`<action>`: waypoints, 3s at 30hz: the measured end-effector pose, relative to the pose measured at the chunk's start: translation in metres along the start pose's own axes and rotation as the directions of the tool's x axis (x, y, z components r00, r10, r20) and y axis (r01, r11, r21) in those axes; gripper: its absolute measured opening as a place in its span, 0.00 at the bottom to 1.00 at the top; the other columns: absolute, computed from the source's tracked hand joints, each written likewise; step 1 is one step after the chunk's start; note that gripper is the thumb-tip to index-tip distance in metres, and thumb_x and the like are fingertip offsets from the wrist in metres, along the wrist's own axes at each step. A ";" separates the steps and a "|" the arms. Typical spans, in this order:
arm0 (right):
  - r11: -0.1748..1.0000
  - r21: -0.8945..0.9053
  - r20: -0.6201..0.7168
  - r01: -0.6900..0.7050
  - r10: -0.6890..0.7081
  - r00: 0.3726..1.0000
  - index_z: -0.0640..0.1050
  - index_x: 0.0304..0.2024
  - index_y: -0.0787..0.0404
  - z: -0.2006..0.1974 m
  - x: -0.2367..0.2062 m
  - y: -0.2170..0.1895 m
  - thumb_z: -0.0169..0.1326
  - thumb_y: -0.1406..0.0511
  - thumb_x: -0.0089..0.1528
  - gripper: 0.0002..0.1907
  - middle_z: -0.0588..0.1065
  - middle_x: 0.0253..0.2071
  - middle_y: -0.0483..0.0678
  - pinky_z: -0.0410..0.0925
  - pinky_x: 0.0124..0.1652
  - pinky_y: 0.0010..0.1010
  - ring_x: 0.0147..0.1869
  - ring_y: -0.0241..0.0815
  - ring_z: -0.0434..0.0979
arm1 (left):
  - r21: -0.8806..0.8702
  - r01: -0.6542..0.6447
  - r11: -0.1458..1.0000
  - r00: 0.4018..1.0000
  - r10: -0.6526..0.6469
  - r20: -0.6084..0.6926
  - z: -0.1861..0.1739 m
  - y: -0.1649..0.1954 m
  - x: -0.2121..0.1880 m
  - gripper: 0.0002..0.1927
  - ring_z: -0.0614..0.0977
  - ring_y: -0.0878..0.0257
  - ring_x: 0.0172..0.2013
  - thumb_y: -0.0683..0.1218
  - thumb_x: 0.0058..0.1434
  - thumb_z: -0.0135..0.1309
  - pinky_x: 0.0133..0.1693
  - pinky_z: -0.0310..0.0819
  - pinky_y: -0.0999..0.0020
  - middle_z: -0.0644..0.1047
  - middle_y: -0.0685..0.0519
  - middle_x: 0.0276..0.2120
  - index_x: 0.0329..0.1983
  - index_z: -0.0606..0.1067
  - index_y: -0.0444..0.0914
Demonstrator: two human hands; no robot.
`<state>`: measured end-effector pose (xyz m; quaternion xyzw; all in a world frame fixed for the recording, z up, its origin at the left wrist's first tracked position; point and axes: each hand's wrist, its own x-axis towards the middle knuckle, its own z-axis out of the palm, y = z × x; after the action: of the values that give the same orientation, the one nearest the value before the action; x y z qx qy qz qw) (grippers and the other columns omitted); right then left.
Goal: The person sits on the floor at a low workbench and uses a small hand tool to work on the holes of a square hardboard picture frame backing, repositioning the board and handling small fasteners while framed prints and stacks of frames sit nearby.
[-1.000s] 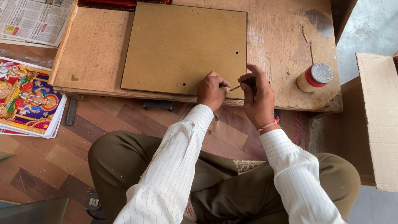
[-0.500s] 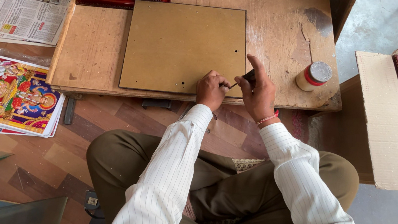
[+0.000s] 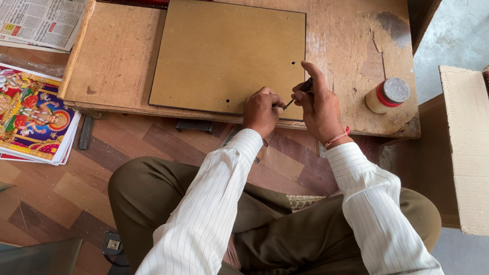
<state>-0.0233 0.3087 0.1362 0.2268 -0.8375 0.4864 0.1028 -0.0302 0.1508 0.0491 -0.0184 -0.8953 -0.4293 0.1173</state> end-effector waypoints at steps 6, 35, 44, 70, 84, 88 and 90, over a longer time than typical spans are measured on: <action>0.999 -0.026 -0.001 0.022 -0.022 1.000 0.65 0.69 0.56 0.000 -0.001 -0.001 0.51 0.76 0.67 0.29 0.80 0.39 0.50 0.76 0.41 0.30 0.40 0.39 0.85 | 0.003 -0.016 1.000 1.000 0.016 -0.006 -0.001 0.001 -0.002 0.06 0.81 0.57 0.41 0.38 0.51 0.63 0.48 0.70 0.58 0.80 0.56 0.36 0.29 0.84 0.43; 0.956 -0.292 -0.051 0.007 -0.023 0.998 0.78 0.47 0.61 0.003 0.016 -0.017 0.65 0.67 0.61 0.13 0.81 0.33 0.53 0.74 0.35 0.35 0.34 0.46 0.84 | 0.023 0.029 0.999 0.996 -0.031 0.081 -0.022 0.031 0.005 0.09 0.84 0.49 0.34 0.54 0.58 0.63 0.39 0.78 0.54 0.83 0.50 0.33 0.39 0.85 0.48; 0.985 -0.173 -0.045 0.021 -0.029 0.999 0.76 0.47 0.63 0.002 0.016 -0.003 0.59 0.68 0.63 0.10 0.80 0.32 0.53 0.75 0.36 0.33 0.35 0.47 0.84 | -0.106 0.074 0.992 0.993 -0.064 0.097 -0.024 0.031 0.003 0.10 0.86 0.53 0.36 0.53 0.58 0.63 0.40 0.79 0.57 0.84 0.52 0.35 0.40 0.85 0.47; 0.990 -0.131 0.140 0.049 -0.031 0.990 0.68 0.67 0.58 -0.003 0.027 -0.022 0.52 0.74 0.66 0.26 0.80 0.41 0.54 0.75 0.43 0.35 0.42 0.48 0.85 | -0.189 0.113 0.975 0.994 -0.113 0.011 -0.020 0.029 0.000 0.11 0.86 0.56 0.34 0.52 0.53 0.67 0.38 0.79 0.60 0.85 0.53 0.33 0.37 0.84 0.45; 0.989 -0.145 0.141 -0.004 0.025 0.990 0.67 0.66 0.57 -0.002 0.028 -0.021 0.52 0.72 0.68 0.24 0.80 0.37 0.53 0.75 0.40 0.37 0.41 0.50 0.85 | -0.177 0.101 0.979 0.995 -0.102 0.003 -0.014 0.022 0.000 0.10 0.86 0.54 0.33 0.53 0.55 0.66 0.37 0.78 0.59 0.84 0.52 0.32 0.37 0.84 0.45; 0.991 -0.134 0.144 -0.025 0.044 0.989 0.72 0.62 0.56 -0.001 0.030 -0.021 0.53 0.72 0.67 0.20 0.80 0.34 0.53 0.76 0.40 0.35 0.39 0.47 0.86 | -0.210 0.040 0.977 0.997 -0.052 -0.050 -0.013 0.021 -0.001 0.10 0.86 0.54 0.32 0.52 0.54 0.65 0.36 0.78 0.59 0.84 0.51 0.32 0.36 0.84 0.44; 0.991 -0.130 0.148 -0.015 0.034 0.988 0.72 0.61 0.56 -0.001 0.030 -0.020 0.53 0.73 0.67 0.19 0.80 0.34 0.52 0.76 0.40 0.33 0.40 0.47 0.86 | -0.211 0.062 0.976 0.997 -0.071 -0.035 -0.014 0.021 -0.002 0.11 0.86 0.53 0.32 0.52 0.54 0.66 0.35 0.79 0.60 0.84 0.50 0.32 0.36 0.83 0.42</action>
<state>-0.0401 0.2928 0.1643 0.2453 -0.8750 0.4145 0.0481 -0.0230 0.1532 0.0738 0.0085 -0.8426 -0.5251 0.1191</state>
